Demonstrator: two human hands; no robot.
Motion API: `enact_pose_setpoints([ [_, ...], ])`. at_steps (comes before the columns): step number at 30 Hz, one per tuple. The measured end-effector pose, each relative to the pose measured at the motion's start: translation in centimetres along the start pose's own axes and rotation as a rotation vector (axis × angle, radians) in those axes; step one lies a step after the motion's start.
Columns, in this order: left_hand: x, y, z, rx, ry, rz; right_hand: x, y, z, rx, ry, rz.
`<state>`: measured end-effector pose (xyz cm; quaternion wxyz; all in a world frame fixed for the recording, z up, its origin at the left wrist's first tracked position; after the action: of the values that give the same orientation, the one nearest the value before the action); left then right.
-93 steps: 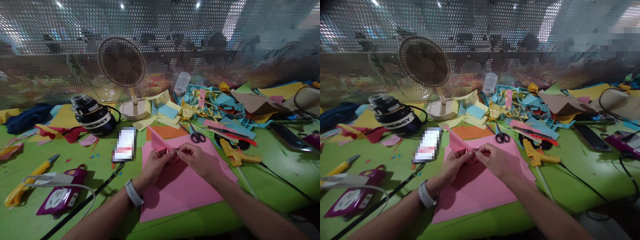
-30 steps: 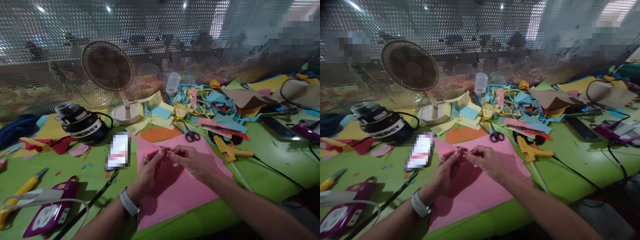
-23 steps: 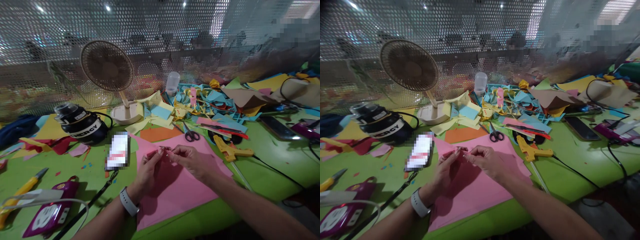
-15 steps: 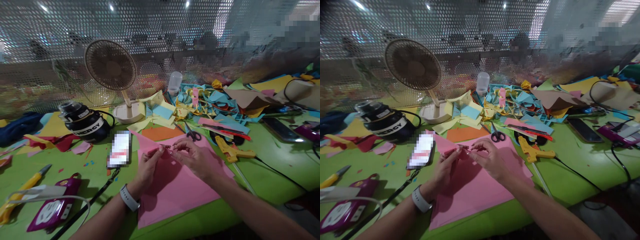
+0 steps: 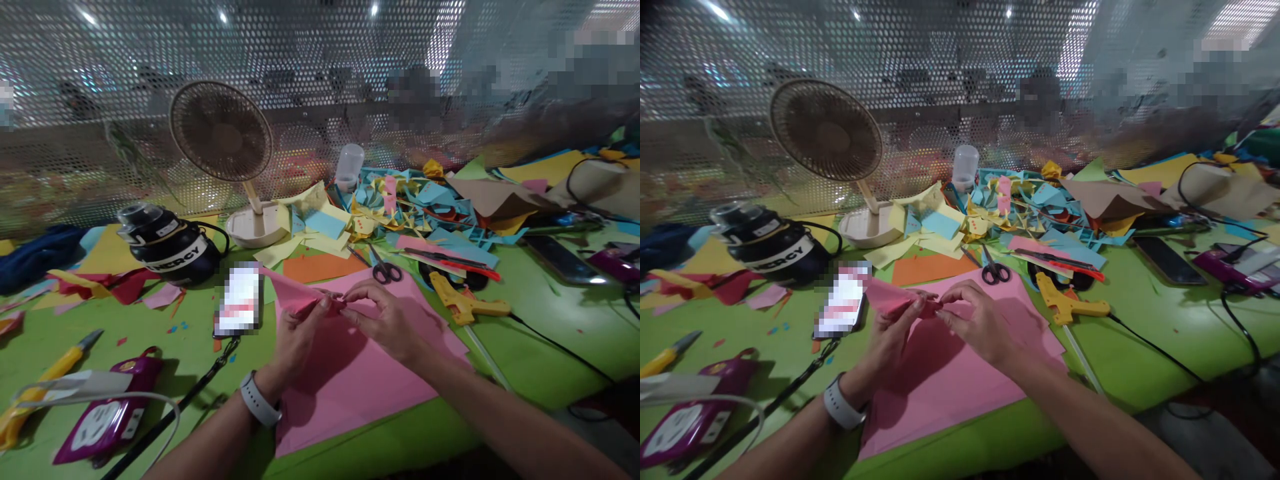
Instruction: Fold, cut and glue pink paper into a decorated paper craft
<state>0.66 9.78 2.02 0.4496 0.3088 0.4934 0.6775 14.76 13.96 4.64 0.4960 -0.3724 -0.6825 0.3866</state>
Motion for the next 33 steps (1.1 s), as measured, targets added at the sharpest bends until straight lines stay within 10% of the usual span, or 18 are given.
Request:
enact_pose_setpoints([
  [20, -0.2, -0.5, -0.5, 0.094, 0.029, 0.061, -0.2, -1.7, -0.1, -0.333, 0.073, -0.308],
  [33, 0.1, -0.1, -0.3, -0.12, 0.068, -0.025, 0.0, -0.6, -0.3, -0.015, -0.099, 0.43],
])
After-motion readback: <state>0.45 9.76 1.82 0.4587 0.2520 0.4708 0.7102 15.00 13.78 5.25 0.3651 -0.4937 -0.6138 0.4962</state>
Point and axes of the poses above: each hand's wrist, its own x-axis towards the middle knuckle, its own z-axis out of the palm, y = z × x, the point moved 7 cm from there along x, towards the middle knuckle, and after that the axes turned 12 degrees about y, right-handed, at the moved point
